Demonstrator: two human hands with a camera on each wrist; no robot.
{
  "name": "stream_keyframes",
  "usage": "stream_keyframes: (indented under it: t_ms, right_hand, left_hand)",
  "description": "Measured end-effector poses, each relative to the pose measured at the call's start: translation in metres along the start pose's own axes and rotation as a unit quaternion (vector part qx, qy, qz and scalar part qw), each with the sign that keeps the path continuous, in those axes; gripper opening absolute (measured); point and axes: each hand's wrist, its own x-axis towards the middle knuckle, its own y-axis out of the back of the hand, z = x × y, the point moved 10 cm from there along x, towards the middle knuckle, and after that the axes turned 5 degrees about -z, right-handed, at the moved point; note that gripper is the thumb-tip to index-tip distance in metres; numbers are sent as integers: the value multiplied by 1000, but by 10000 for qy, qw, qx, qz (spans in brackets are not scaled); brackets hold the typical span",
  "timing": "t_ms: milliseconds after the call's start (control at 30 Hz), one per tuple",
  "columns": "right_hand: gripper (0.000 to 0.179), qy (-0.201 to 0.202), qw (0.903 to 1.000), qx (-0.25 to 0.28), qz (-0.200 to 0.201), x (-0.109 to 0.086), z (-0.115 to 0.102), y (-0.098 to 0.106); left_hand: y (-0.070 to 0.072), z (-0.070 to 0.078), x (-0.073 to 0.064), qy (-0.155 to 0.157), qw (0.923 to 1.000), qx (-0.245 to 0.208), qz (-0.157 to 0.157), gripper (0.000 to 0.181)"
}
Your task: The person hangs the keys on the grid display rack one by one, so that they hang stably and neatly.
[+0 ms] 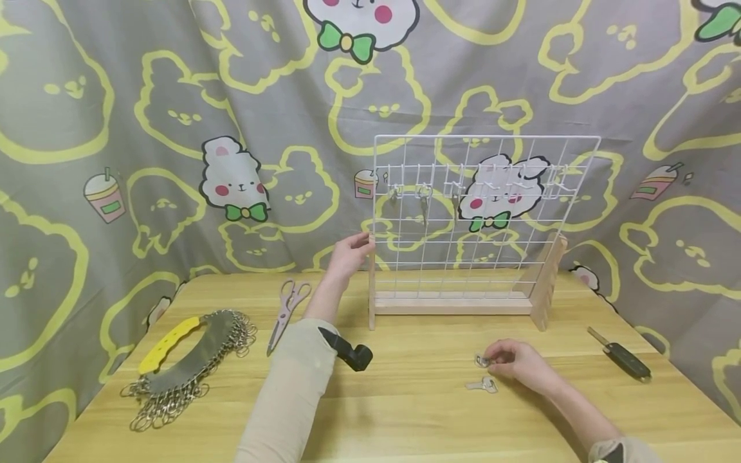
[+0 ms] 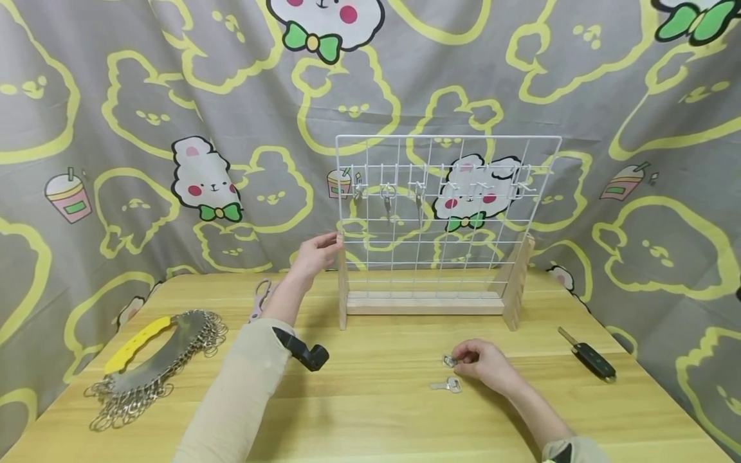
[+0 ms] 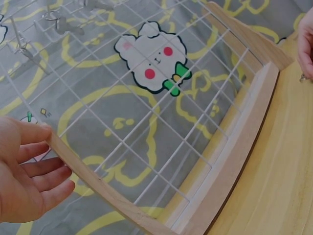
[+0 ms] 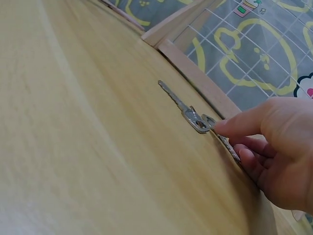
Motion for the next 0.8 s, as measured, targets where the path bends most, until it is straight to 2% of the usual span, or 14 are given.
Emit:
stream_keyframes:
  t_ms: [367, 500, 700, 800]
  right_hand:
    - [6, 295, 9975, -556, 307, 0, -9, 0]
    - [3, 237, 9967, -703, 322, 0, -8, 1]
    - [10, -234, 9993, -133, 256, 1, 0, 3]
    - [12, -368, 9984, 79, 421, 1, 2, 7]
  left_hand:
    - [0, 0, -1, 16, 10000, -18, -20, 46]
    - [1, 0, -1, 28, 10000, -17, -2, 46]
    - [0, 1, -1, 29, 10000, -30, -14, 47]
    - [1, 1, -2, 37, 10000, -44, -10, 47]
